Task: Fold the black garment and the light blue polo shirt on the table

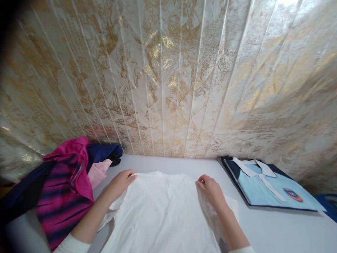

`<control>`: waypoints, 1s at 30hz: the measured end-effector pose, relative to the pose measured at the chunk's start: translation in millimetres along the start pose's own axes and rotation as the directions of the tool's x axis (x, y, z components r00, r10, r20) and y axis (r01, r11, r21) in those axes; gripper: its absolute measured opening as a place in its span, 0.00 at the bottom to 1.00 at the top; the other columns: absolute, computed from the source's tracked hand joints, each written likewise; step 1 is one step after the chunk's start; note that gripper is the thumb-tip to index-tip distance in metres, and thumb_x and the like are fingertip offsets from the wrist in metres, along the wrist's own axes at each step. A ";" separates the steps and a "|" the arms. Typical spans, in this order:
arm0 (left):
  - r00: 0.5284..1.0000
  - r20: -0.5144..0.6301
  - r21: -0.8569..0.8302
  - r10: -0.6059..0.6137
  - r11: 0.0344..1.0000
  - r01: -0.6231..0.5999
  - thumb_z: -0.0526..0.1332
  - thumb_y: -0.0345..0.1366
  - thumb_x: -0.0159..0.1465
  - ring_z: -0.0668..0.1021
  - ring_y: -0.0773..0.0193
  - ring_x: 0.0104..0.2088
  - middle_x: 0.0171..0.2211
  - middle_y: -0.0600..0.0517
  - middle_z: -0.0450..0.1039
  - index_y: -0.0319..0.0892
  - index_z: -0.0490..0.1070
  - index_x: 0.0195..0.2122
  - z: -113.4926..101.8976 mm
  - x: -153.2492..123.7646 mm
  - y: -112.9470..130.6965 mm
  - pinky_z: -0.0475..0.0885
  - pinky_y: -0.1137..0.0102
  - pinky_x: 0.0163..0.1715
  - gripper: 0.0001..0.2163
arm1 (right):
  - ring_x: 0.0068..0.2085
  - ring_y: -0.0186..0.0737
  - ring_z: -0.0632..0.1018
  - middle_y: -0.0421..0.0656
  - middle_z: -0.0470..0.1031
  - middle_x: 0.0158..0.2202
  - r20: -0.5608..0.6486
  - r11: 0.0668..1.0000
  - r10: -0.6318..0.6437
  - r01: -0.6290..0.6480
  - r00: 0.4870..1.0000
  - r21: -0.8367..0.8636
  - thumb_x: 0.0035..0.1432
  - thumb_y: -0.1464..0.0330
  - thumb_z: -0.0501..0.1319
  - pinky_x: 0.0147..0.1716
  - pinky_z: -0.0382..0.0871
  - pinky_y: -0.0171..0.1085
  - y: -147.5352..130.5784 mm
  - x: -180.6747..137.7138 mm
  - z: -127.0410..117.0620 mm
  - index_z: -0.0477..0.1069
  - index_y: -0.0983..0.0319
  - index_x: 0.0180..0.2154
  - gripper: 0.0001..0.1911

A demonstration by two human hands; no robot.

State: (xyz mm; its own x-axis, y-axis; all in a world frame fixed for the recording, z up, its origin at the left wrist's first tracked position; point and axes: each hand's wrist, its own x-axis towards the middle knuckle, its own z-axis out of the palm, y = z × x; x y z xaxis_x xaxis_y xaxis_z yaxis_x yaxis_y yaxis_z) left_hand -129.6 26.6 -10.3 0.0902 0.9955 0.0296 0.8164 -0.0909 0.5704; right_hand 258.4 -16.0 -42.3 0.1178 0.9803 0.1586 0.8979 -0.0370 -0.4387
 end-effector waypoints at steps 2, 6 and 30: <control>0.999 -0.047 0.013 0.003 1.000 -0.002 0.57 0.33 0.59 0.75 0.63 0.29 0.25 0.54 0.73 0.43 0.68 0.26 -0.7 -0.1 -1.6 0.62 0.73 0.29 0.05 | 0.34 0.43 0.75 0.43 0.76 0.29 0.019 0.995 -0.010 0.012 1.000 -0.102 0.53 0.66 0.56 0.33 0.61 0.37 0.2 1.7 0.0 0.71 0.58 0.31 0.06; 0.980 -0.194 0.026 0.050 0.999 -0.045 0.56 0.33 0.61 0.75 0.62 0.31 0.29 0.54 0.74 0.44 0.68 0.30 -7.9 1.0 0.4 0.66 0.72 0.31 0.04 | 0.33 0.45 0.72 0.42 0.74 0.27 -0.168 0.979 -0.138 0.109 0.976 -0.174 0.57 0.63 0.55 0.33 0.58 0.39 -2.2 11.5 -11.0 0.70 0.58 0.30 0.08; 0.917 0.042 0.379 0.397 0.843 -0.382 0.50 0.41 0.69 0.59 0.56 0.64 0.64 0.44 0.55 0.43 0.59 0.61 26.8 -8.8 -12.6 0.54 0.58 0.59 0.21 | 0.66 0.48 0.56 0.49 0.53 0.66 0.099 0.880 -0.334 0.348 0.937 -0.323 0.65 0.51 0.45 0.61 0.52 0.53 -16.6 -56.0 23.9 0.55 0.61 0.63 0.32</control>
State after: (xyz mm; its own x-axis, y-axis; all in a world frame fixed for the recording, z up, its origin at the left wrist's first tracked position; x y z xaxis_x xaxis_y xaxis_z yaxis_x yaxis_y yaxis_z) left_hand -125.4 18.3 -39.8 0.4306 0.8757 0.2188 0.8698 -0.4673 0.1585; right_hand 226.7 -65.6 -65.0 -0.2320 0.9504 0.2073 0.9682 0.2461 -0.0450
